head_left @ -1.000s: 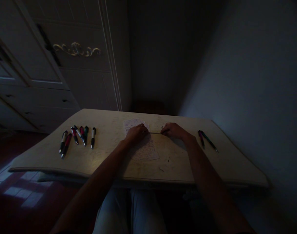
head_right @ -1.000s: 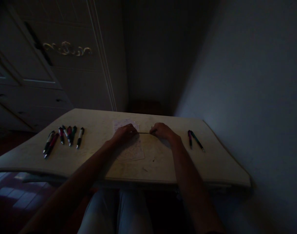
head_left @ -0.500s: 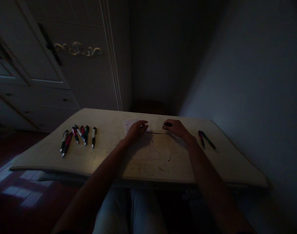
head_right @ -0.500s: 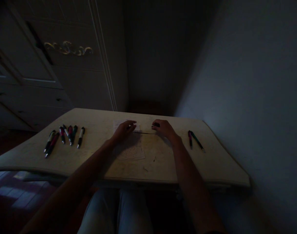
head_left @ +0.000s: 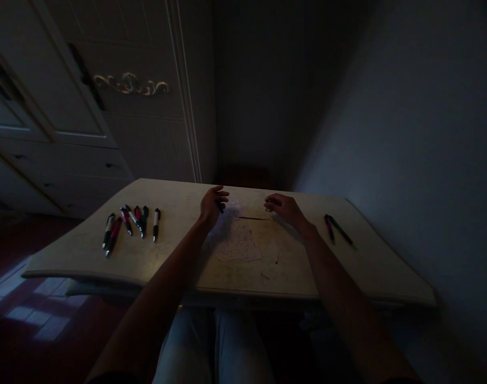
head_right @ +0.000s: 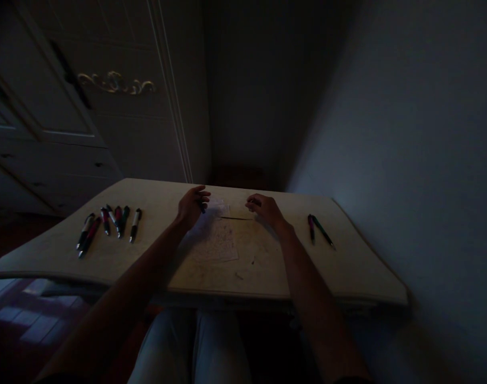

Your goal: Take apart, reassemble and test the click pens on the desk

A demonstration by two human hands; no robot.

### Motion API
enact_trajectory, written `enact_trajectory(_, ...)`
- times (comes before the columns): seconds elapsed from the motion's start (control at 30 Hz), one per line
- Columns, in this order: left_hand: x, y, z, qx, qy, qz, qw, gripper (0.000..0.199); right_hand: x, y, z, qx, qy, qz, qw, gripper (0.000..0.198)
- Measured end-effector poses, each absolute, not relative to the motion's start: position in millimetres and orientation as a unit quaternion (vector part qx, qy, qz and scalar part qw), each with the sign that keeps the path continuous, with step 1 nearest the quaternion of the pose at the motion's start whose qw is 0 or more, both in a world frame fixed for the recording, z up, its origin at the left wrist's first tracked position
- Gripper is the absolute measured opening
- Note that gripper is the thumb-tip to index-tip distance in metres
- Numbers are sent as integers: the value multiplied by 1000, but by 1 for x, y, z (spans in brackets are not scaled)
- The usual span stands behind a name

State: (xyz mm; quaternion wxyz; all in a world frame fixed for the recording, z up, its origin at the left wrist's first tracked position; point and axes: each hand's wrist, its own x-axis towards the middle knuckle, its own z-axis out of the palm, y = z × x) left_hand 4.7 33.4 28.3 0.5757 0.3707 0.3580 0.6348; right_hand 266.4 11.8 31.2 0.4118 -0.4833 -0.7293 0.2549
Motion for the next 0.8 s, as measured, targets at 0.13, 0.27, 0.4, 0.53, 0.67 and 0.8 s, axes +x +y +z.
enact_trajectory(0.13,3,37,25,355,368,631,583,37,264,11,30,-465,-705,282,455,30)
enact_trajectory(0.27,5,37,18,383,364,624,575,39,261,10,33,-472,-694,263,475,26)
enact_trajectory(0.4,6,35,13,460,385,611,516,34,264,11,32,-512,-674,229,481,24)
enact_trajectory(0.53,4,37,9,577,463,573,353,29,271,15,26,-556,-669,190,455,23)
enact_trajectory(0.67,1,39,4,645,483,525,275,28,275,18,19,-598,-691,108,391,21)
enact_trajectory(0.8,-2,37,0,685,506,472,229,27,275,18,14,-600,-722,95,331,20)
